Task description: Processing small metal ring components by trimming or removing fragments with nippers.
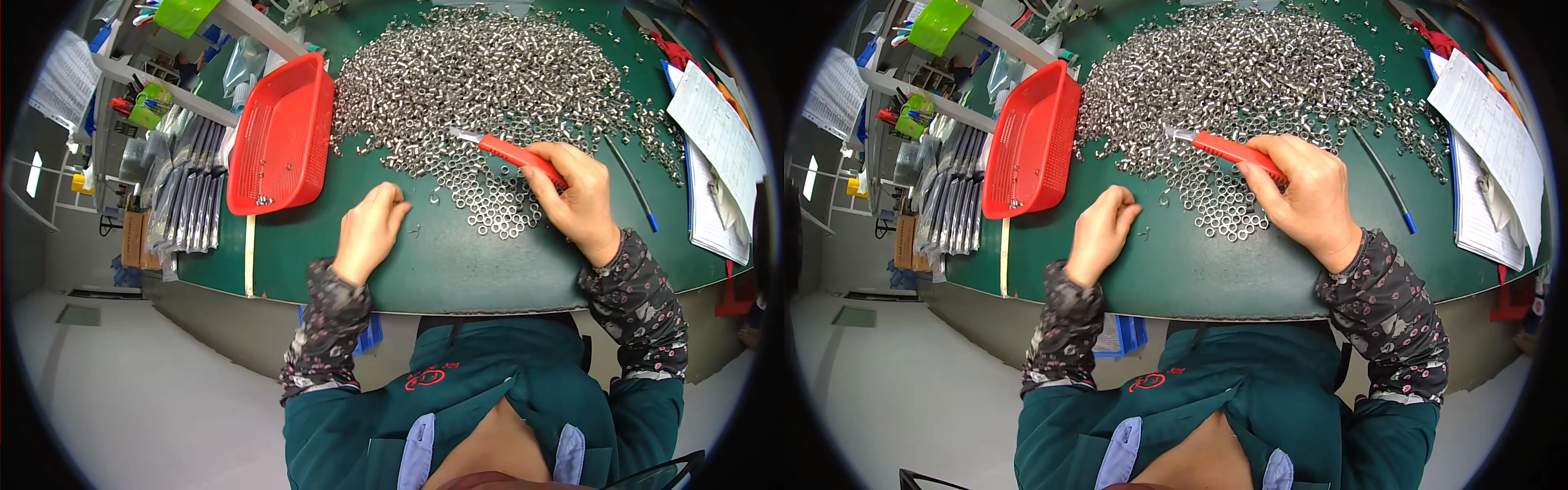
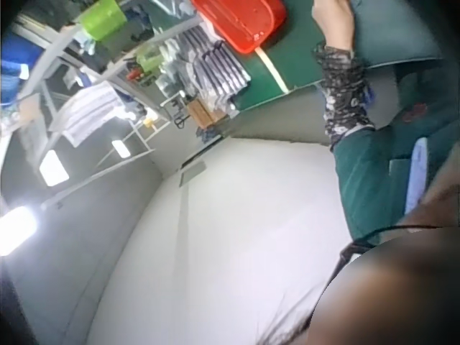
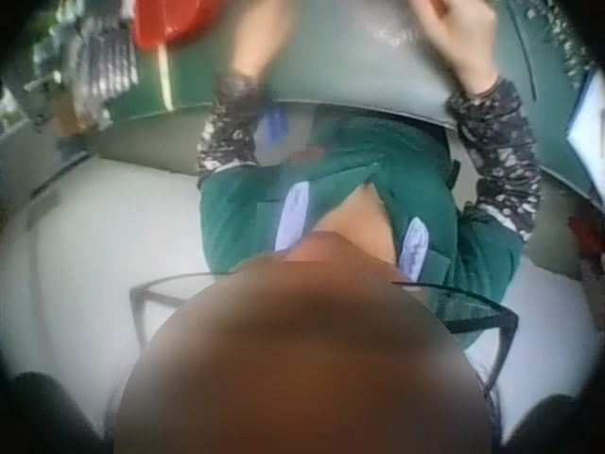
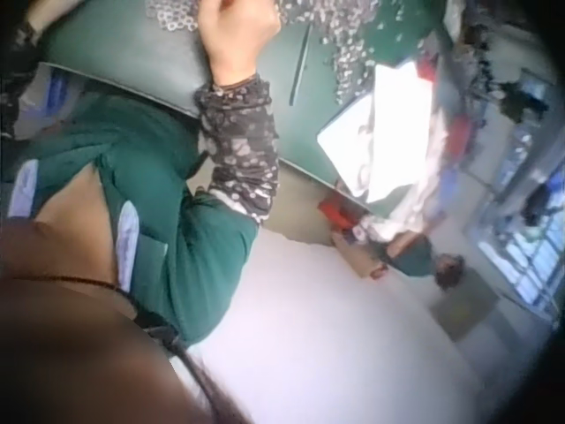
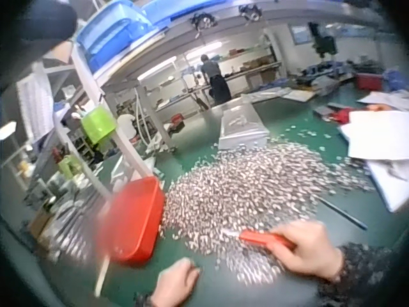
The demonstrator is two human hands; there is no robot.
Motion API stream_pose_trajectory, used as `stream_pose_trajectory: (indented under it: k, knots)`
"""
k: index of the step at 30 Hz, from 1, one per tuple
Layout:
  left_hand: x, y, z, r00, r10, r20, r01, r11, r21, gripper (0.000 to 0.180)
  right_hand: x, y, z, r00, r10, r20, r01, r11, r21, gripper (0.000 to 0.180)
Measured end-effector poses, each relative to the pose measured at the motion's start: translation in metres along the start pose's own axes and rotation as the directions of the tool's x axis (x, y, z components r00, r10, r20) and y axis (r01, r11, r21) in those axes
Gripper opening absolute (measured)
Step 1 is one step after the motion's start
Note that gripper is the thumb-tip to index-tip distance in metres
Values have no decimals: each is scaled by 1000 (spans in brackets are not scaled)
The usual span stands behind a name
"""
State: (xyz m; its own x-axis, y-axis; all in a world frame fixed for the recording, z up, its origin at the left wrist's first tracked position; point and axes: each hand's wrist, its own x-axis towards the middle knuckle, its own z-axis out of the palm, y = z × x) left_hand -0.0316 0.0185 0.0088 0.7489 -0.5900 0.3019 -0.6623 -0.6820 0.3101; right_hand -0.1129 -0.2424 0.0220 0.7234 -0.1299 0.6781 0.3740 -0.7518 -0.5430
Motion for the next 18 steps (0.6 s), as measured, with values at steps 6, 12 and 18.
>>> stream_pose_trajectory:
  k: [6,12,18]
  knots:
    - [9,-1,-20,946,-255,-201,123,855,-503,10,2,1,-1,1000,3,-20,-3,1000,-4,14]
    - [18,-4,-11,897,-230,377,394,34,-918,15,2,0,-5,999,-27,-19,26,1000,-9,13]
    - [45,11,-9,907,-256,334,357,47,-933,20,-1,-3,-6,1000,-20,6,20,999,-25,13]
